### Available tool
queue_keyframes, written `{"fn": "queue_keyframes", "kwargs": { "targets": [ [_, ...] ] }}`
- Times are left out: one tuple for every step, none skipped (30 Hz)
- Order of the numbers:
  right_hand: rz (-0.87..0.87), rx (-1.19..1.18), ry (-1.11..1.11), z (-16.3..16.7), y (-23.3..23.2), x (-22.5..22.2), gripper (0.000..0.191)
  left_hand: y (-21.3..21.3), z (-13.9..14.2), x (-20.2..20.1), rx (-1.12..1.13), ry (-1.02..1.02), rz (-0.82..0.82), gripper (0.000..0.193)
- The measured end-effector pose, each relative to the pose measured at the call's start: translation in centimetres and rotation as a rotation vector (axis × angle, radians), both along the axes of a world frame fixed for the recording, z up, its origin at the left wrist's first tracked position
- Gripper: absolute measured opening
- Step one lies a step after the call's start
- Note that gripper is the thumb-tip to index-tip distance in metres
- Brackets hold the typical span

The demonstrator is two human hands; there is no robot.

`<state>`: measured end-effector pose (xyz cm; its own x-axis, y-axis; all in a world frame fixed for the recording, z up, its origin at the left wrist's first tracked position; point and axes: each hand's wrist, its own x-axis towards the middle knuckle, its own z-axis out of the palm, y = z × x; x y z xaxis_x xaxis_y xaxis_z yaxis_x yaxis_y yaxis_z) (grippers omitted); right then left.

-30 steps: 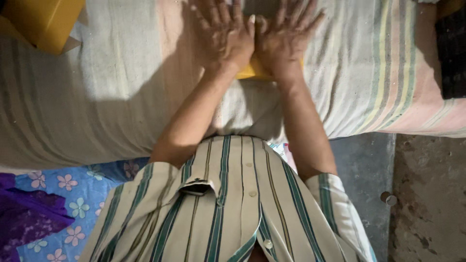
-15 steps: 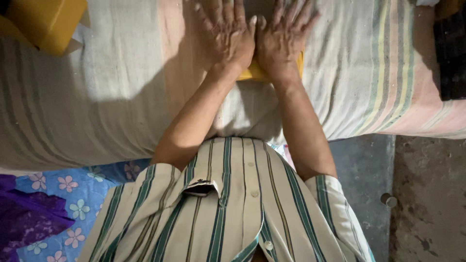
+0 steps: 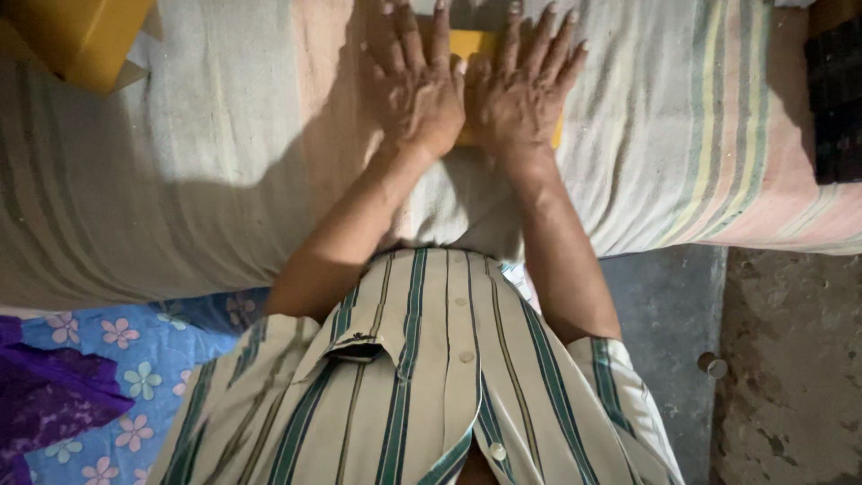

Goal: The person folds flat yellow cardboard cartons into open boxes. They take a pre-cut folded-flat box, open the sides, press the base and flaps closed with both hands, and place the finished box onto a growing stack of completed boxes.

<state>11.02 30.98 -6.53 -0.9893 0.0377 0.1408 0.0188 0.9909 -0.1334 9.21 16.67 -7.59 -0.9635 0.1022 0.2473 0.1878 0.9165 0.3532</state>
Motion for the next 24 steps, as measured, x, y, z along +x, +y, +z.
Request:
{"fn": "queue_keyframes", "kwargs": {
  "targets": [
    [-0.006,0.03,-0.006,0.1,0.7,0.3,0.068,-0.7,0.0,0.2,-0.001,-0.026,0.009,0.066],
    [-0.013,0.06,-0.006,0.2,1.8,0.4,0.067,-1.8,0.0,0.0,-0.002,-0.045,0.018,0.066],
    [-0.052,0.058,0.023,0.4,3.0,0.4,0.066,-2.7,0.3,-0.4,0.003,-0.053,0.025,0.065],
    [-0.088,0.058,0.053,0.5,4.2,0.4,0.066,-3.2,0.6,-0.6,-0.007,-0.054,0.021,0.063],
    [-0.12,0.052,0.074,0.2,4.8,0.5,0.065,-3.7,0.9,-0.6,-0.024,-0.064,0.02,0.061],
    [-0.1,0.079,0.053,-0.1,4.9,0.3,0.063,-3.8,1.2,-0.6,-0.043,-0.077,0.018,0.059],
    [-0.083,0.109,0.037,-0.5,4.8,-0.1,0.062,-3.4,1.5,-0.7,-0.045,-0.002,-0.035,0.056],
    [-0.066,0.14,0.025,-0.7,4.7,-0.5,0.06,-2.6,1.9,-0.9,-0.048,0.077,-0.087,0.053],
    [0.026,0.112,0.066,-1.1,3.9,-1.7,0.06,-1.6,2.1,-1.1,-0.051,0.154,-0.139,0.049],
    [0.115,0.086,0.106,-1.3,3.3,-2.6,0.06,-0.7,2.1,-1.2,-0.057,0.058,-0.166,0.044],
    [0.223,0.039,0.101,-1.5,2.9,-3.1,0.046,0.3,1.9,-1.5,-0.063,-0.034,-0.193,0.04],
    [0.333,-0.011,0.098,-1.6,2.3,-3.9,0.032,0.8,1.6,-1.9,-0.073,-0.124,-0.217,0.037],
    [0.364,-0.015,0.098,-1.5,2.4,-4.6,0.029,0.9,1.0,-2.5,-0.048,-0.088,-0.246,0.036],
    [0.396,-0.02,0.098,-1.5,2.3,-5.2,0.027,0.5,0.3,-3.3,-0.024,-0.053,-0.274,0.034],
    [0.428,-0.028,0.088,-1.4,2.5,-5.6,0.025,-0.1,-0.5,-4.0,-0.001,-0.029,-0.301,0.034],
    [0.417,-0.039,0.106,-1.4,2.8,-5.6,0.024,-0.7,-1.5,-4.6,0.067,-0.049,-0.311,0.03],
    [0.406,-0.047,0.127,-1.4,3.4,-5.5,0.025,-1.3,-2.3,-5.4,0.137,-0.065,-0.321,0.029],
    [0.396,-0.052,0.157,-1.3,4.2,-5.6,0.026,-1.9,-3.0,-6.4,0.206,-0.071,-0.331,0.03],
    [0.372,-0.052,0.193,-1.2,5.1,-5.4,0.024,-2.5,-3.5,-7.0,0.191,0.015,-0.319,0.028],
    [0.346,-0.051,0.227,-1.2,6.0,-5.0,0.024,-3.1,-3.9,-7.3,0.178,0.1,-0.308,0.027],
    [0.321,-0.05,0.258,-1.3,6.7,-4.7,0.024,-3.3,-4.2,-7.5,0.165,0.182,-0.297,0.025],
    [0.251,0.019,0.243,-1.5,7.1,-4.5,0.024,-3.6,-4.2,-7.5,0.179,0.082,-0.256,0.026],
    [0.179,0.088,0.227,-1.9,7.3,-4.1,0.026,-3.5,-4.0,-7.2,0.193,-0.018,-0.215,0.027],
    [0.105,0.157,0.214,-2.2,7.3,-4.1,0.028,-3.1,-3.8,-7.0,0.206,-0.114,-0.178,0.028]
  ]
}}
